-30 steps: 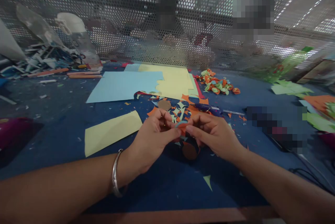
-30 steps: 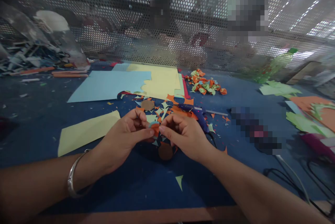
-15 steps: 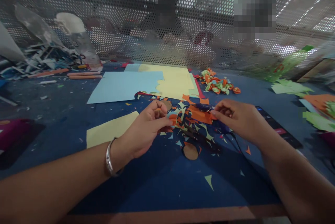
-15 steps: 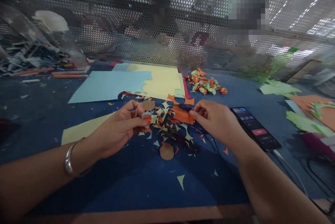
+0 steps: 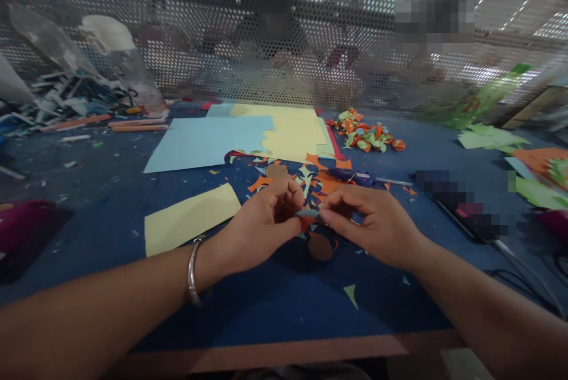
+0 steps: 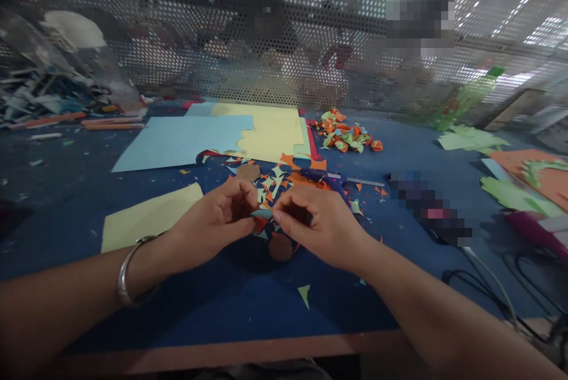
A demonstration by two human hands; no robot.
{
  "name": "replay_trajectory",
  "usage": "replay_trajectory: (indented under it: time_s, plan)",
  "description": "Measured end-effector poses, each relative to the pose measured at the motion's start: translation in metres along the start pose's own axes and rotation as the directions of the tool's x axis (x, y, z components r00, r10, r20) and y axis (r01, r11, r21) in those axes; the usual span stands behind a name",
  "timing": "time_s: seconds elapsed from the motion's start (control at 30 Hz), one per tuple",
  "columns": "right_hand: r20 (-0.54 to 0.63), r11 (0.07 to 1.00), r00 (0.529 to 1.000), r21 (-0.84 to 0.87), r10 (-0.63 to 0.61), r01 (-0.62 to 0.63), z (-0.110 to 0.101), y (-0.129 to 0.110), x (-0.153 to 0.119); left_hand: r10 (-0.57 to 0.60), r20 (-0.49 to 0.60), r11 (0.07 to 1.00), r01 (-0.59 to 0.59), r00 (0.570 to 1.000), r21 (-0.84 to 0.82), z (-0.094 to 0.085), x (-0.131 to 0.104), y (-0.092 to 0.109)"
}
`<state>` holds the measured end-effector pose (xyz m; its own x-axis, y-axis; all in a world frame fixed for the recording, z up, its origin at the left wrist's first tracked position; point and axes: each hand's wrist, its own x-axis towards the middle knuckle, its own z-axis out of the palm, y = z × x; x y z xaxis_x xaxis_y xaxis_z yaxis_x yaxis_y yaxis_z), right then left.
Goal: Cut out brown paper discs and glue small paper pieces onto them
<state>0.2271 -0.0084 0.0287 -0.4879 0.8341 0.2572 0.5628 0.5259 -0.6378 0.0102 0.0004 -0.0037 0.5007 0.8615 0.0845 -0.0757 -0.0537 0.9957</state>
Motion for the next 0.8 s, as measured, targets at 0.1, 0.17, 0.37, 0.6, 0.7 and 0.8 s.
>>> replay_trajectory:
  time_s: [0.1, 0.17, 0.37, 0.6, 0.7, 0.8]
  plan:
    - [-0.027, 0.999, 1.0, 0.034, 0.008, -0.007, 0.0, 0.0, -0.001, 0.049, 0.041, 0.997, -0.051, 0.998, 0.058, 0.0, -0.003, 0.001]
    - [-0.036, 0.999, 0.999, 0.041, 0.018, -0.017, 0.0, 0.0, -0.001, 0.079, 0.079, 0.99, -0.087, 0.994, 0.112, 0.001, -0.005, 0.003]
    - [-0.024, 0.998, 1.0, 0.068, 0.018, -0.017, 0.002, -0.001, 0.001, 0.171, 0.195, 0.906, -0.232, 0.966, 0.353, -0.001, -0.008, 0.016]
    - [0.0, 0.99, 0.997, -0.115, 0.083, -0.083, -0.012, 0.011, 0.004, 0.201, 0.07, 0.829, -0.208, 0.977, 0.519, -0.007, -0.004, 0.014]
    - [-0.059, 0.907, 0.964, -0.328, 0.258, -0.263, -0.034, 0.027, 0.001, 0.29, 0.006, 0.755, -0.232, 0.957, 0.613, -0.012, -0.003, 0.014]
    - [-0.17, 0.753, 0.89, -0.481, 0.423, -0.449, -0.056, 0.044, -0.002, 0.368, -0.023, 0.69, -0.256, 0.93, 0.677, -0.017, -0.003, 0.018]
